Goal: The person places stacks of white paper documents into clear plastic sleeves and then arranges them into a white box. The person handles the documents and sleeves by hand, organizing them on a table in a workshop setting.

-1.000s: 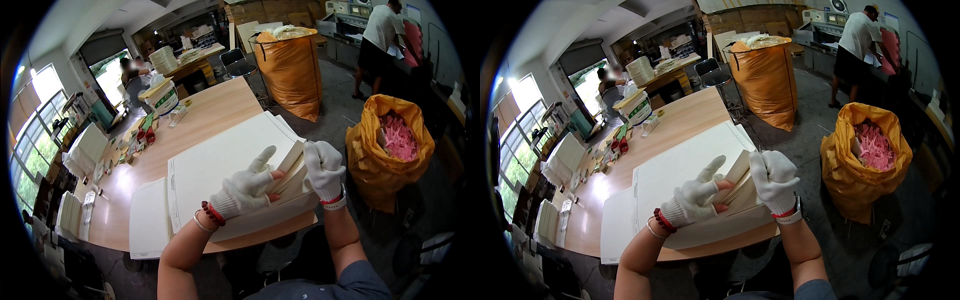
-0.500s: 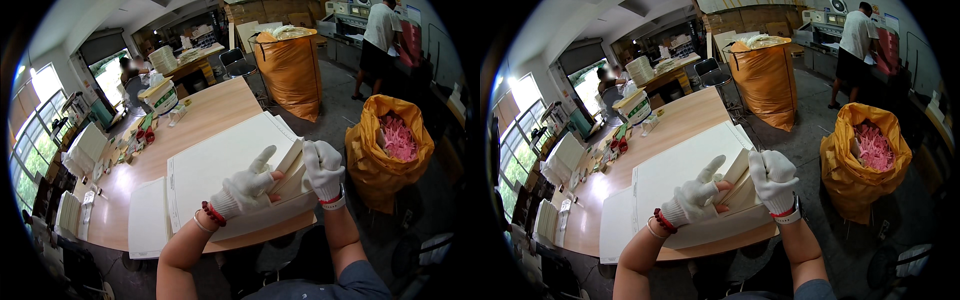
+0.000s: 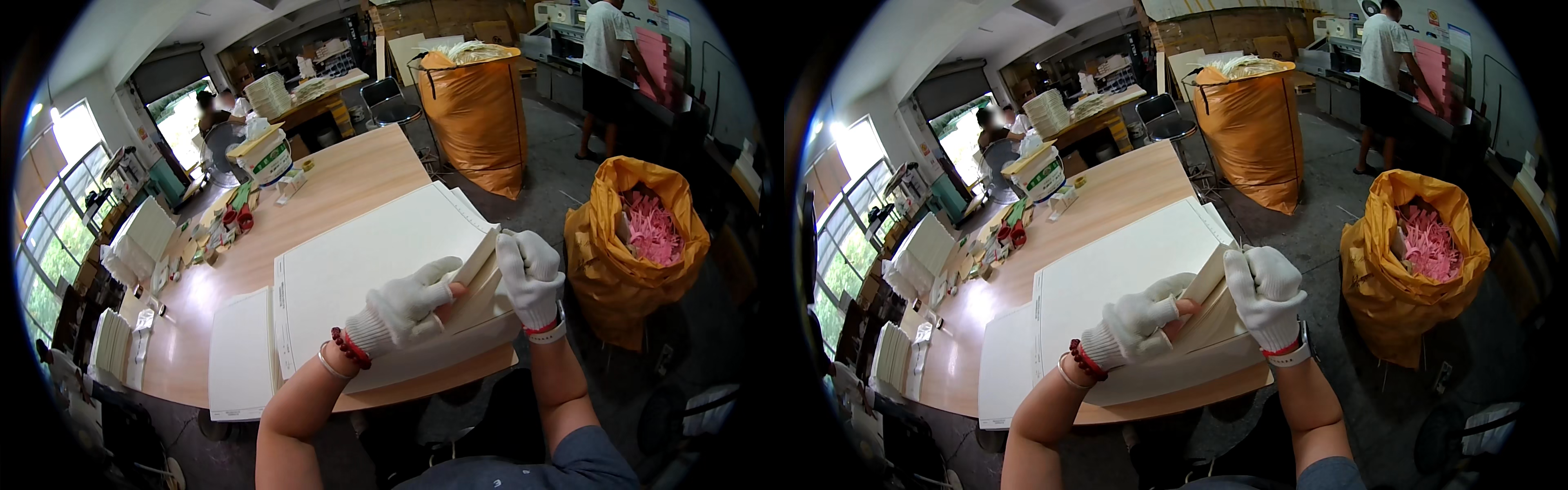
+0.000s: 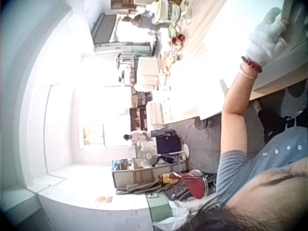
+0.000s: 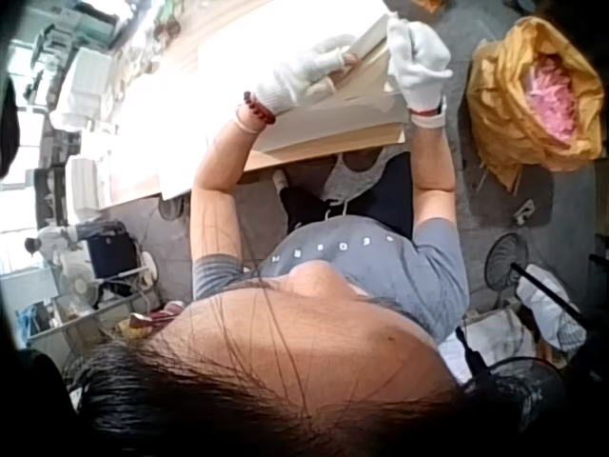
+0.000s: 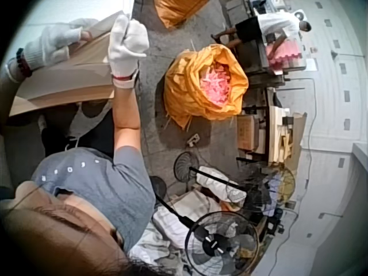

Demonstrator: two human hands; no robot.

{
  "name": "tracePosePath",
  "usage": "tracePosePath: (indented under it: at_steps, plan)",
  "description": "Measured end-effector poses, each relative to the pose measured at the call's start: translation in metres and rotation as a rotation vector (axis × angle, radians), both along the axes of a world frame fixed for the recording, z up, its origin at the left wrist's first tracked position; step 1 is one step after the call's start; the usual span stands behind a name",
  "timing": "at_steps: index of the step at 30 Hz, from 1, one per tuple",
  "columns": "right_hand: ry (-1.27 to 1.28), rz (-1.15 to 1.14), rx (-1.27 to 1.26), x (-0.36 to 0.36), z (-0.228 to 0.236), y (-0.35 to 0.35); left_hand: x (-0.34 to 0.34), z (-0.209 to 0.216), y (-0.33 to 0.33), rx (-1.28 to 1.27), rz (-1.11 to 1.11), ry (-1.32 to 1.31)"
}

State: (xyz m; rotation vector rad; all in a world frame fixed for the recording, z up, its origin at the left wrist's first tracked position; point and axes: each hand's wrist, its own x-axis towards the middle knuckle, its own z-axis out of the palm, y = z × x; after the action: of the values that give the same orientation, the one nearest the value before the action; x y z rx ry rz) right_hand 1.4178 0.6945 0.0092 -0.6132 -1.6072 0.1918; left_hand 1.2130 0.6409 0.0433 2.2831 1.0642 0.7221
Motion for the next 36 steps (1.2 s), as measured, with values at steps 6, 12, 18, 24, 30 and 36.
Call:
tracePosePath:
  at_steps: [6,12,18,24,30,36]
  plan:
    - [-0.009,-0.028,0.088,-0.001,-0.004,0.004,-0.005,-0.013,0.003,0.336,-0.004,0.014]
    - [0.024,0.038,-0.021,0.000,0.000,-0.004,-0.003,-0.007,-0.002,0.219,0.000,-0.002]
    - [0.094,0.111,-0.154,0.003,-0.001,-0.009,0.003,0.001,-0.002,0.301,-0.049,0.116]
    - [0.127,0.113,-0.092,0.002,-0.007,-0.005,0.006,-0.006,0.003,0.350,0.081,0.198]
    - [0.104,0.102,-0.049,0.005,-0.011,-0.002,0.010,-0.001,-0.001,0.322,0.108,0.207]
    - [0.065,0.096,0.009,0.006,-0.011,-0.001,0.008,0.001,-0.001,0.254,0.132,0.232]
